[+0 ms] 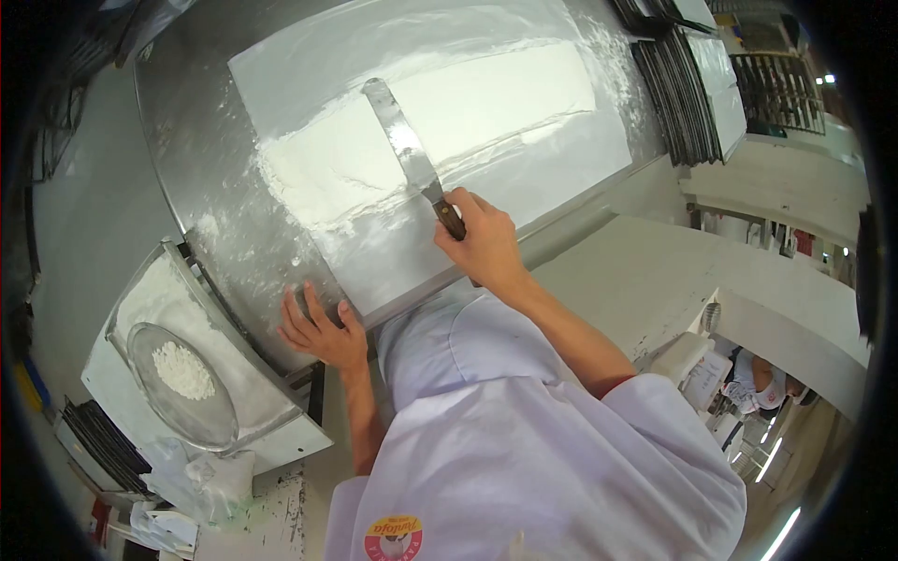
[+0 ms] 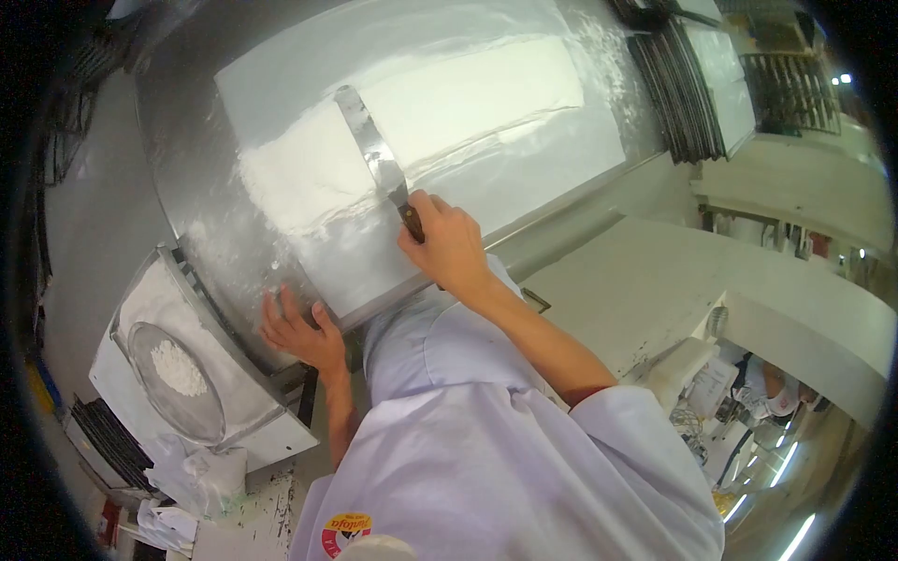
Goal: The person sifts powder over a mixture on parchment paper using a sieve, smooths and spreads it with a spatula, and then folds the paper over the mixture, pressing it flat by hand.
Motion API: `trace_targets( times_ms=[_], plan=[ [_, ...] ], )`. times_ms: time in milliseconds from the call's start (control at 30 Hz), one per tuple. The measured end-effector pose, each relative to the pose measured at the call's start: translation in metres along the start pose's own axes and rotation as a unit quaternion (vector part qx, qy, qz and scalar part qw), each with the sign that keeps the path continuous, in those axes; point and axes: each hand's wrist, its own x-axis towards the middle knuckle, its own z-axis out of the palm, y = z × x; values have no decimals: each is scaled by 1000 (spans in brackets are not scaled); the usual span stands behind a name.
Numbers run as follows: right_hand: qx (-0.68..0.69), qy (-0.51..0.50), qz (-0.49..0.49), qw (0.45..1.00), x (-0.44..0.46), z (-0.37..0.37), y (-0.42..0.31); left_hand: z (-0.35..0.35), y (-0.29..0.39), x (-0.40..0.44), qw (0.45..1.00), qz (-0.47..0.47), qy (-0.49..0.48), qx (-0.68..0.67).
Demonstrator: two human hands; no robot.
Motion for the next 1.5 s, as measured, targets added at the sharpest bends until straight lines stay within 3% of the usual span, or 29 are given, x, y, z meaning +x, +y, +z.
trace_targets(
  times_ms=[400, 500, 567, 867, 1233, 1500],
  plan=[
    [5, 7, 15, 1000, 17, -57, 70, -8, 11, -1, 1000, -18, -11, 7],
    [21, 11, 34, 999, 23, -74, 88, -9, 24, -7, 996, -56, -10, -68],
    [14, 23, 30, 999, 27, -85, 105, -16, 48, -8, 970, -190, -19, -151],
    [0, 28, 35, 999, 45, -136, 172, -19, 85, 1, 901, -354, -26, -250],
    [-11, 27, 49, 998, 65, -193, 240, 5, 95, -5, 911, -350, 23, -216],
    [166, -38, 77, 982, 73, -221, 298, 19, 93, -6, 945, -290, 56, -139]
  ],
)
